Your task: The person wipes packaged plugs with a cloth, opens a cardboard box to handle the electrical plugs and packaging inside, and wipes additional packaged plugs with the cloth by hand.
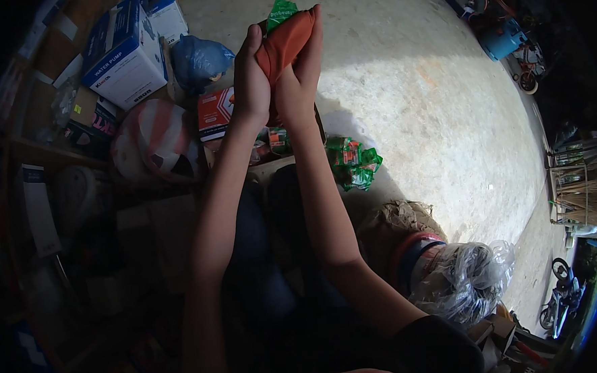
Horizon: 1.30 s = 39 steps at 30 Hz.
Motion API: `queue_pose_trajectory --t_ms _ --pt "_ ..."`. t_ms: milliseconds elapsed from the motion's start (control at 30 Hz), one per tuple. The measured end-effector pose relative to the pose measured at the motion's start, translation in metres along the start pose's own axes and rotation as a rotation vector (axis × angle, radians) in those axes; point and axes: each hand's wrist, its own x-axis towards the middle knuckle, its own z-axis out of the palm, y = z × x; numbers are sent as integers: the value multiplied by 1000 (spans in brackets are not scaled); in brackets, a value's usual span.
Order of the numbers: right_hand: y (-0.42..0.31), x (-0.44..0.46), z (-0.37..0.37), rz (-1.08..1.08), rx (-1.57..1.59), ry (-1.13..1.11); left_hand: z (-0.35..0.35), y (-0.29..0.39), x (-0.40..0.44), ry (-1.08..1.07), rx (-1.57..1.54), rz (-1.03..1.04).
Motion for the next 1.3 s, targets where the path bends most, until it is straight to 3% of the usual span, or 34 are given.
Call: queue_pose_trajectory --t_ms 133,200,267,333,400,433,467,533,567,600,667,733,800,867,1033,1133,1200,1267,1300 --pt "-19 2 -9 134 12 175 3 5 -8 80 509 98" --pt "5 4 -14 91 11 388 -2 10 -10 -142 584 240" --pt "0 5 -27 203 47 373 -2 3 -12 -252 545 212" --pt "19 4 -38 369 266 412 0 -1 -12 -278 510 260" --pt "42 6 -48 568 690 391 1 1 -13 -256 469 224" --pt "26 8 -43 633 799 372 4 1 -12 -79 365 227" --pt "21 9 -38 620 805 366 6 0 -9 94 256 229" --pt "12 12 -31 503 720 238 -1 -1 -2 146 314 279" --pt "8 15 -27 416 598 71 -5 -5 2 167 388 280" --pt "2 10 -27 448 683 -11 -10 -10 5 190 463 277" --pt "-3 7 -16 287 291 -57 -2 -9 1 224 575 348" --pt "0 6 -13 300 235 38 4 -8 -2 267 663 339" --pt "-5 6 -17 260 -28 134 4 -8 -2 217 644 289" --pt "-4 7 -19 360 71 273 2 -10 0 111 779 448" --pt "9 1 -22 566 295 327 -8 -9 1 10 755 356" --pt "7 7 -30 640 485 220 -14 -7 2 148 457 118" --pt "8 6 -27 620 690 159 -18 -13 11 265 323 271" --pt "-3 3 -19 588 504 18 -27 -13 12 169 451 258" --pt "7 0 -15 459 317 -60 -27 -18 12 185 576 336"
